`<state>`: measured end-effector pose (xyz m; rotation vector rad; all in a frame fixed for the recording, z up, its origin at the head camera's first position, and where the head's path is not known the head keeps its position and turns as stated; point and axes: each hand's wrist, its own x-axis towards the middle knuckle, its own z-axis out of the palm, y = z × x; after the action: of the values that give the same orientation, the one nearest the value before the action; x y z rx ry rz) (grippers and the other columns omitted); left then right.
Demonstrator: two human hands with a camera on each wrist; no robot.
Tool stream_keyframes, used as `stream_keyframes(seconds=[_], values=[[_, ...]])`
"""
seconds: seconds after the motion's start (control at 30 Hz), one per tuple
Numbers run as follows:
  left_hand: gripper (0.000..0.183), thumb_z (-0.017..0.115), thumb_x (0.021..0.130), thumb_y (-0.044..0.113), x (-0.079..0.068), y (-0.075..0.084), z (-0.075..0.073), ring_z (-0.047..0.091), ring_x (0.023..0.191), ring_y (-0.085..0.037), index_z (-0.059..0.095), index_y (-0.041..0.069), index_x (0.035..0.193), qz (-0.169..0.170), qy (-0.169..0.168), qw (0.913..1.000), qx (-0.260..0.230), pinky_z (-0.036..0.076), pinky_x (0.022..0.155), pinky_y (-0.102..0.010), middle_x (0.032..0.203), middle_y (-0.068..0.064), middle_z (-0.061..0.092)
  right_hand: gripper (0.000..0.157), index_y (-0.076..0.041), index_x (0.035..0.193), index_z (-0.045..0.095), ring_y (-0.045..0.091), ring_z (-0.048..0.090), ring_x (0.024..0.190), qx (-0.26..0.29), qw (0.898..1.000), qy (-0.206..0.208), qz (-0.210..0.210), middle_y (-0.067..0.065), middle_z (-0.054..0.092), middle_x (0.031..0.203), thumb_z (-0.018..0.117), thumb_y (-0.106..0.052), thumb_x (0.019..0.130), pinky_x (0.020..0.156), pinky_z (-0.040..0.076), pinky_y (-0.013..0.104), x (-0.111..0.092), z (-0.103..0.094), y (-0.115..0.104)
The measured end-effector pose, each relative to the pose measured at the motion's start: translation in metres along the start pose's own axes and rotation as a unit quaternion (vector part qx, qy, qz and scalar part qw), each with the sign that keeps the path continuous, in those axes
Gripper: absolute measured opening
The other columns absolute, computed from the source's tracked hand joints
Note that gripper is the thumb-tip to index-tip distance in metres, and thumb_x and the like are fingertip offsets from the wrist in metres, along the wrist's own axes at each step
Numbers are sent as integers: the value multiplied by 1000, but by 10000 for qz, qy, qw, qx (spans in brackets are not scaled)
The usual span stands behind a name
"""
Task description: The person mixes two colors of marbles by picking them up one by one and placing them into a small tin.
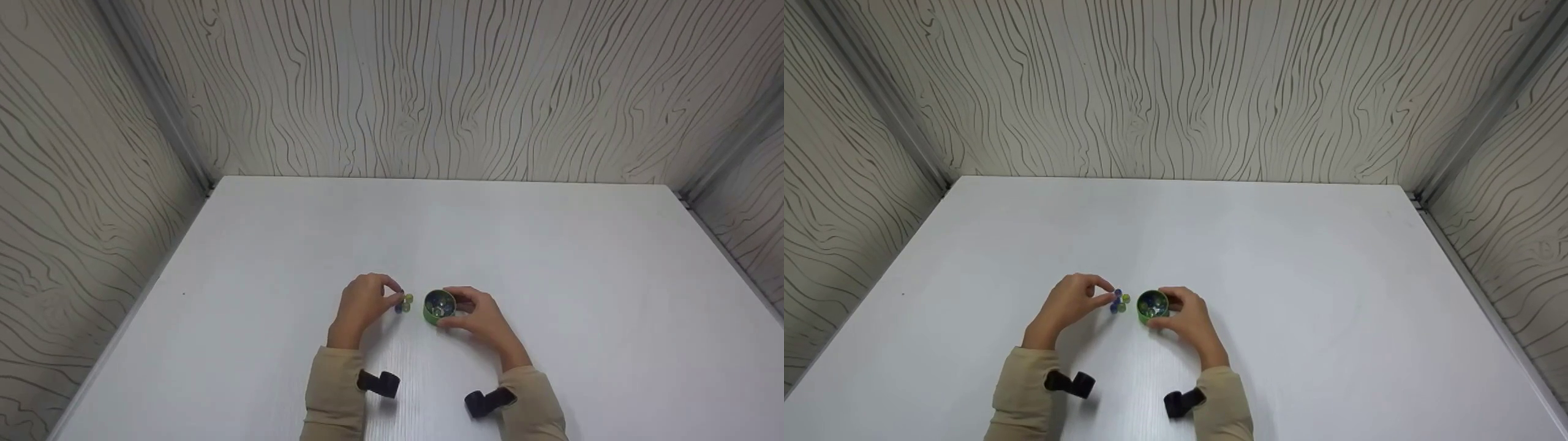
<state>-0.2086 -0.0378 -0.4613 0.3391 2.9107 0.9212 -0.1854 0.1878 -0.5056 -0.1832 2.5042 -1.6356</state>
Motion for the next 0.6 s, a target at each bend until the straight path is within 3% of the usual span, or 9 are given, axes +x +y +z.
stream_keyframes(seconds=[0.3, 0.6], values=[[20, 77, 80, 26, -1, -4, 1, 57, 75, -15, 77, 10, 92, -240, -128, 9996, -23, 47, 69, -31, 93, -8, 74, 66, 7, 129, 53, 40, 60, 119, -8, 10000, 0, -32, 27, 58, 128, 83, -14, 73, 102, 48, 40, 0, 0, 0], [23, 79, 77, 26, -3, -6, 2, 63, 80, -18, 76, 9, 91, -167, -106, 9998, 67, 52, 73, -33, 98, -9, 75, 67, 5, 129, 55, 38, 61, 118, 33, 10000, 44, 78, 25, 60, 128, 84, -17, 72, 102, 48, 41, 2, 1, 2]])
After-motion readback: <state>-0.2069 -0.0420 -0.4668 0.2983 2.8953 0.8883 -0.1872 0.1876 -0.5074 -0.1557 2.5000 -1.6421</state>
